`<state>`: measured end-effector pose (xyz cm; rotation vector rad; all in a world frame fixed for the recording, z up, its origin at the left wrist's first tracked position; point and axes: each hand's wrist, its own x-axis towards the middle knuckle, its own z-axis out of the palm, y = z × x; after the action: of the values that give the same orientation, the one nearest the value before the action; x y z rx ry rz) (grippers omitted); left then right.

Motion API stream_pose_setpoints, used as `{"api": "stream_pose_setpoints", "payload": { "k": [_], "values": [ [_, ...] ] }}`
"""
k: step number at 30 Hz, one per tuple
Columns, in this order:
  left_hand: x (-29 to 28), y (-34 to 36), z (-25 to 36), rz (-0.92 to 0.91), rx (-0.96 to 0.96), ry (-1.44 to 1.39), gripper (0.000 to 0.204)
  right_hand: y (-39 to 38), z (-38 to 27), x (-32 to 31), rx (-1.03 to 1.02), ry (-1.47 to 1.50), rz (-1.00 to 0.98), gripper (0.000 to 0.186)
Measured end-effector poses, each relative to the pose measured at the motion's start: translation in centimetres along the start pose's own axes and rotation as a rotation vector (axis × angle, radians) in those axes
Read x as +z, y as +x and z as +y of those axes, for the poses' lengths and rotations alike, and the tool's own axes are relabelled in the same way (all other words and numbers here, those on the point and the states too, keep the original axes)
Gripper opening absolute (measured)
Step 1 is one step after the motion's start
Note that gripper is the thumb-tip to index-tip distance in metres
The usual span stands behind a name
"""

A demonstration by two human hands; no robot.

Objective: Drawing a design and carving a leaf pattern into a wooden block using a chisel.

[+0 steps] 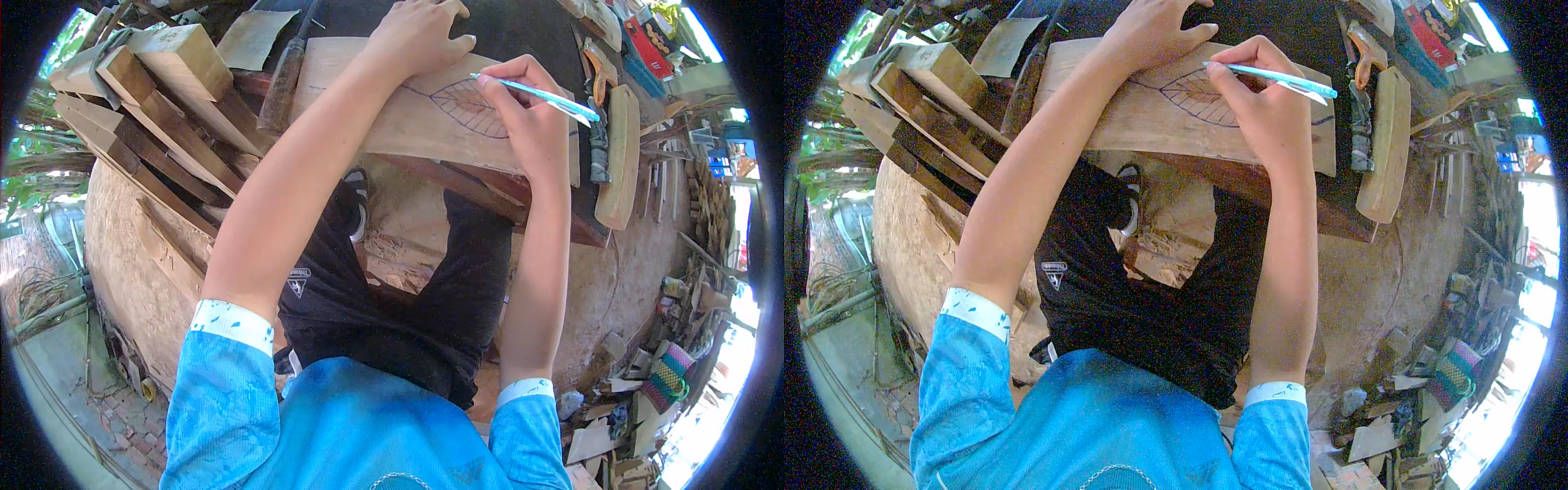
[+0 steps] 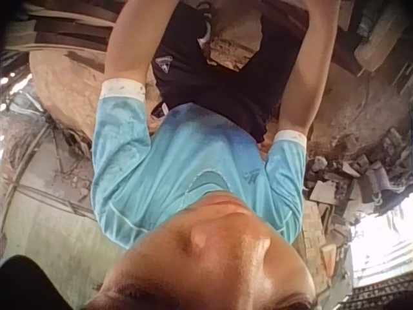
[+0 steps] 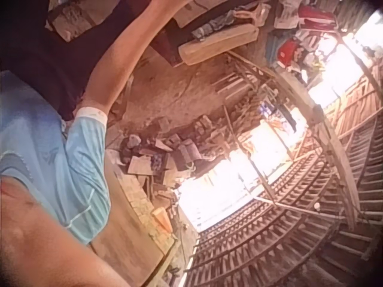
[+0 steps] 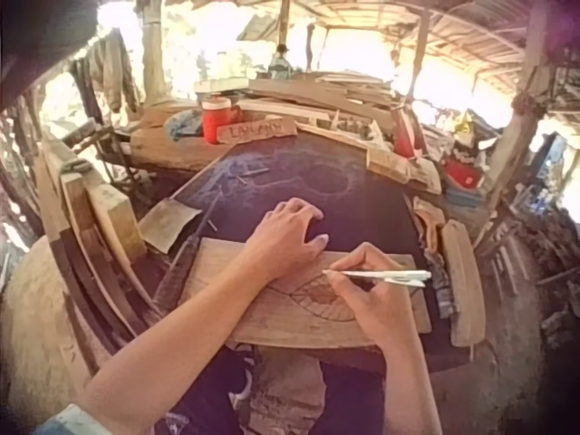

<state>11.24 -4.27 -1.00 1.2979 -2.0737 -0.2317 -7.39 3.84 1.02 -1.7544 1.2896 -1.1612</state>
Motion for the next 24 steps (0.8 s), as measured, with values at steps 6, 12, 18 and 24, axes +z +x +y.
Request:
{"api": "stream_pose_setpoints", "payload": {
  "k": [6, 12, 18, 24],
  "values": [
    [-0.1, 0.0, 0.0, 0.013, 0.01, -0.012, 0.045, -0.6, -0.7, 1.1, -0.086, -0.009, 0.05, 0.011],
    [0.2, 0.0, -0.2, 0.043, 0.025, -0.019, 0.044, -0.5, -0.7, 1.2, 0.06, 0.121, -0.068, 0.015],
    [0.2, 0.2, -0.2, 0.018, 0.0, -0.022, 0.045, -0.9, -0.6, 1.4, -0.025, 0.039, -0.058, 0.018],
    [-0.2, 0.0, 0.1, -0.004, -0.019, -0.017, 0.045, -0.9, -0.7, 1.4, 0.004, -0.01, -0.085, 0.008]
  ]
}}
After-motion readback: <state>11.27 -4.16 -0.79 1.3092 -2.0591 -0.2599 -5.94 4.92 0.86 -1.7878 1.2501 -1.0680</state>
